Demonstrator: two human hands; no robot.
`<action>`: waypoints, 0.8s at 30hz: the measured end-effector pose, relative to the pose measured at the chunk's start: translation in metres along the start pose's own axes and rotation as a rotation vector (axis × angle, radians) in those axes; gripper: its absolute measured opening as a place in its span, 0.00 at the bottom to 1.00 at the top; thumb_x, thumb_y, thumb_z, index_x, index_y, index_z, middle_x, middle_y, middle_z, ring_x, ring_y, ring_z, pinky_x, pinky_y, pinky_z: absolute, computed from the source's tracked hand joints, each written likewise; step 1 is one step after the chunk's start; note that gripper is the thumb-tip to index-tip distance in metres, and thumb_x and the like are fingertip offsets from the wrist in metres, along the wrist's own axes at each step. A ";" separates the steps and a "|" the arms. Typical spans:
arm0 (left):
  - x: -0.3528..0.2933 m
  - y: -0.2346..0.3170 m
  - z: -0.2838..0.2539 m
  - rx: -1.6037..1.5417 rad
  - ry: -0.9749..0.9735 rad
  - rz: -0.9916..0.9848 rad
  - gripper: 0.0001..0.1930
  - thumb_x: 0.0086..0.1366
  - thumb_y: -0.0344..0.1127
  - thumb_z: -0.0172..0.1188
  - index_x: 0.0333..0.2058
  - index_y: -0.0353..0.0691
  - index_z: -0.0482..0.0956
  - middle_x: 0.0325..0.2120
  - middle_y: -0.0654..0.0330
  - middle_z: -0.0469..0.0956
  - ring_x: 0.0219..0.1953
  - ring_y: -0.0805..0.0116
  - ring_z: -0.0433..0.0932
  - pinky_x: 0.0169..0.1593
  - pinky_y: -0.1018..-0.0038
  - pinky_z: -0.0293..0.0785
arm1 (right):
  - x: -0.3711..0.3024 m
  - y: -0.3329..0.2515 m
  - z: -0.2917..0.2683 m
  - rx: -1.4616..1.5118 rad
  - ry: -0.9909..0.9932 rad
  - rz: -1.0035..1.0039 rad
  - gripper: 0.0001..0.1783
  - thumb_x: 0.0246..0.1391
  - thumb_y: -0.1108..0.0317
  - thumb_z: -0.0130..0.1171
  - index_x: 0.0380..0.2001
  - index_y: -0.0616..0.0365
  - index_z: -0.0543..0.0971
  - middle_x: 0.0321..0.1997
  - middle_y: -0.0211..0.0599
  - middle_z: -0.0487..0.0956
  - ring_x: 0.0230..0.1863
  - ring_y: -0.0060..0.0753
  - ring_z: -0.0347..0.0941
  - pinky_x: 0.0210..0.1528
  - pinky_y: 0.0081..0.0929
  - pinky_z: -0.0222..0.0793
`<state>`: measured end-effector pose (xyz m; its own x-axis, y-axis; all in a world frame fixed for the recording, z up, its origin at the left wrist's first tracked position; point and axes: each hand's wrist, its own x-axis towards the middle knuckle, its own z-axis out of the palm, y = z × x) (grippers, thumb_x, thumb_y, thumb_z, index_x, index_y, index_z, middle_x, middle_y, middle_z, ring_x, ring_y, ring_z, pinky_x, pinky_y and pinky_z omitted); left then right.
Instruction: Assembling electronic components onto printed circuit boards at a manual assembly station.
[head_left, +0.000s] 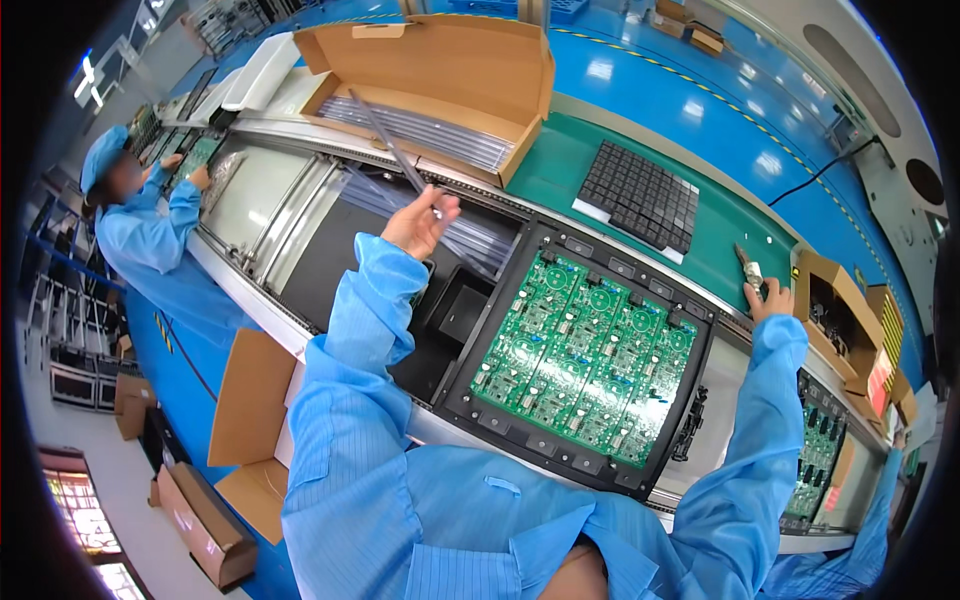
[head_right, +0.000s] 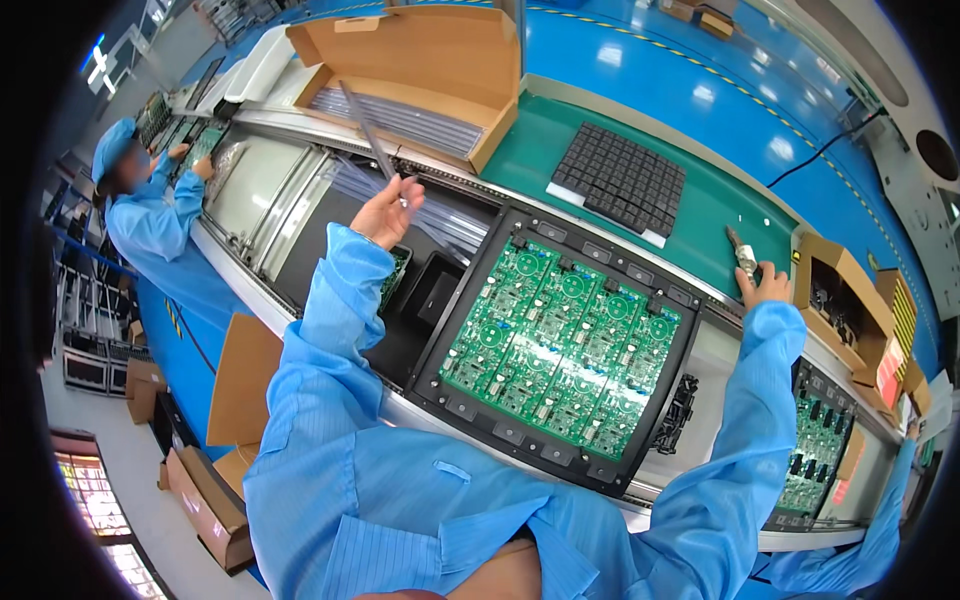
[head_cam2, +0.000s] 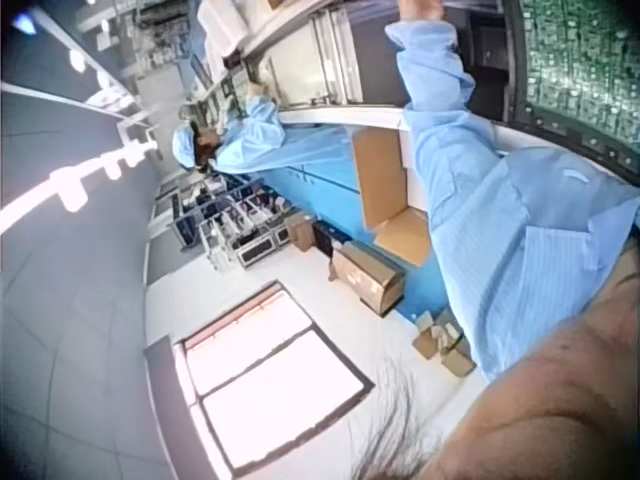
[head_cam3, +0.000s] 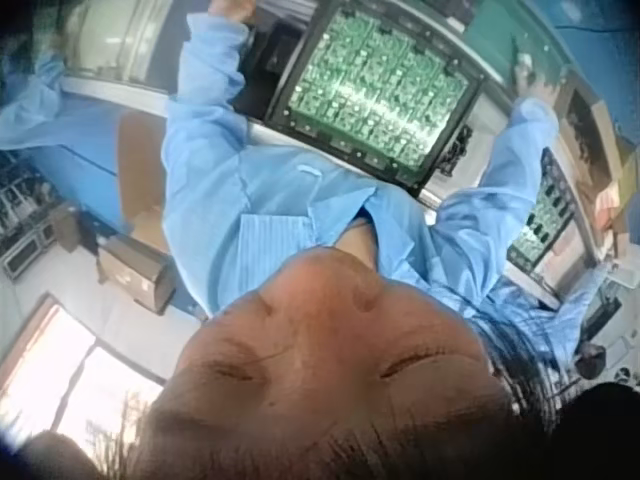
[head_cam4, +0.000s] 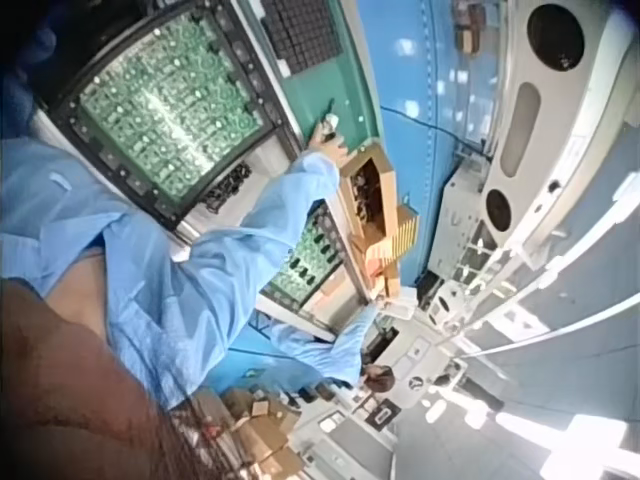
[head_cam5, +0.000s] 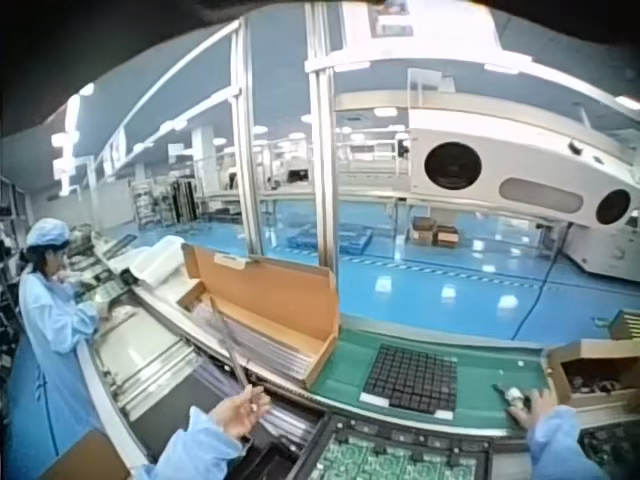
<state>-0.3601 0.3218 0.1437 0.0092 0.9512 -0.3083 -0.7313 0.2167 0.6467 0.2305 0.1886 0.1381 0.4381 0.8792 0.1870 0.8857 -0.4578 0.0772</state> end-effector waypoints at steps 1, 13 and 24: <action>-0.007 0.003 0.002 0.014 -0.155 -0.101 0.15 0.61 0.34 0.54 0.45 0.37 0.68 0.37 0.42 0.74 0.33 0.57 0.78 0.36 0.73 0.79 | -0.004 0.005 0.003 0.140 0.003 -0.018 0.29 0.49 0.42 0.53 0.45 0.53 0.70 0.38 0.45 0.71 0.39 0.44 0.68 0.41 0.36 0.66; -0.039 -0.054 0.027 -0.108 -1.183 -0.508 0.20 0.68 0.45 0.38 0.47 0.34 0.66 0.41 0.37 0.72 0.38 0.52 0.78 0.33 0.73 0.81 | -0.099 -0.145 -0.154 1.248 -0.383 -0.570 0.30 0.41 0.76 0.58 0.52 0.60 0.66 0.35 0.33 0.72 0.32 0.24 0.67 0.36 0.19 0.63; -0.074 -0.072 0.033 -0.071 -1.035 -0.924 0.17 0.66 0.39 0.43 0.47 0.32 0.65 0.40 0.32 0.71 0.41 0.50 0.77 0.41 0.71 0.79 | -0.144 -0.207 -0.175 0.238 0.073 -0.931 0.35 0.35 0.76 0.56 0.53 0.49 0.66 0.40 0.37 0.69 0.37 0.37 0.68 0.38 0.26 0.67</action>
<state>-0.2854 0.2435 0.1431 0.9761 0.2053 0.0715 -0.2153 0.8676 0.4482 -0.0429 0.1332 0.2666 -0.4592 0.8625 0.2126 0.8851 0.4647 0.0264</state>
